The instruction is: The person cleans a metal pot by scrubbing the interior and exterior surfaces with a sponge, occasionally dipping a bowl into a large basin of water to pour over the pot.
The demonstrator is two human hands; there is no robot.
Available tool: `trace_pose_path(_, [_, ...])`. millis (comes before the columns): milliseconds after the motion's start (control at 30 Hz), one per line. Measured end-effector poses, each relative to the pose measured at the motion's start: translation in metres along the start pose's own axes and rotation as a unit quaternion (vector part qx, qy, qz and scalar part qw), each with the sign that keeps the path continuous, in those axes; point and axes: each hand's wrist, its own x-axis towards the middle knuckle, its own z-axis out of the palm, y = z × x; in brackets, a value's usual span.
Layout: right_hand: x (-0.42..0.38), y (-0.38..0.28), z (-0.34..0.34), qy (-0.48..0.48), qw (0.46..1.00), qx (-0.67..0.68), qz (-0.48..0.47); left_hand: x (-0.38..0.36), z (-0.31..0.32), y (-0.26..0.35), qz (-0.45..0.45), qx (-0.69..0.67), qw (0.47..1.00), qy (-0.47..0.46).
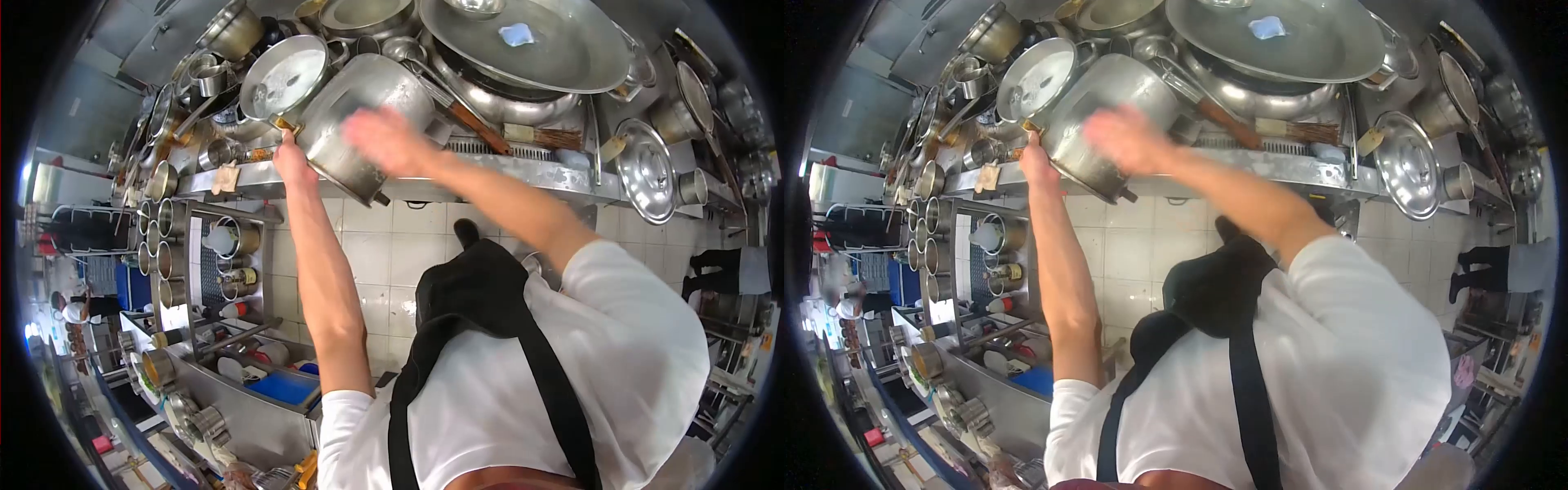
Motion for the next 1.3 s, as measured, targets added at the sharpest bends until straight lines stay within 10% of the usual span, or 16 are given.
trace_pose_path(133, [0.028, 0.013, 0.021, 0.146, 0.947, -0.040, 0.285, -0.008, 0.013, -0.002, 0.028, 0.034, 0.996, 0.078])
trace_pose_path(267, [-0.019, -0.065, 0.005, 0.026, 0.992, 0.105, 0.063, -0.002, 0.013, 0.002, 0.008, -0.022, 1.000, 0.016])
trace_pose_path(467, [0.022, -0.009, 0.005, 0.208, 0.919, 0.062, 0.328, 0.011, 0.016, -0.011, 0.045, 0.061, 0.996, 0.053])
trace_pose_path(600, [-0.036, -0.075, 0.013, 0.069, 0.985, 0.127, 0.093, 0.010, -0.002, 0.003, 0.003, 0.074, 0.996, 0.044])
trace_pose_path(733, [0.015, 0.044, -0.007, 0.234, 0.948, -0.018, 0.213, -0.003, 0.001, 0.009, 0.055, 0.178, 0.978, 0.095])
trace_pose_path(867, [0.013, 0.066, -0.025, 0.260, 0.898, 0.205, 0.291, 0.038, -0.013, 0.000, 0.156, 0.457, 0.861, 0.161])
trace_pose_path(1000, [-0.032, 0.087, -0.037, 0.172, 0.875, 0.267, 0.364, 0.024, 0.032, 0.025, 0.178, 0.571, 0.790, 0.137])
trace_pose_path(1133, [-0.048, 0.101, -0.046, 0.104, 0.888, 0.279, 0.349, 0.053, 0.024, 0.027, 0.030, 0.431, 0.900, 0.055])
trace_pose_path(1300, [0.022, 0.163, -0.052, -0.006, 0.864, 0.375, 0.335, 0.039, 0.020, 0.017, 0.106, 0.435, 0.890, 0.087])
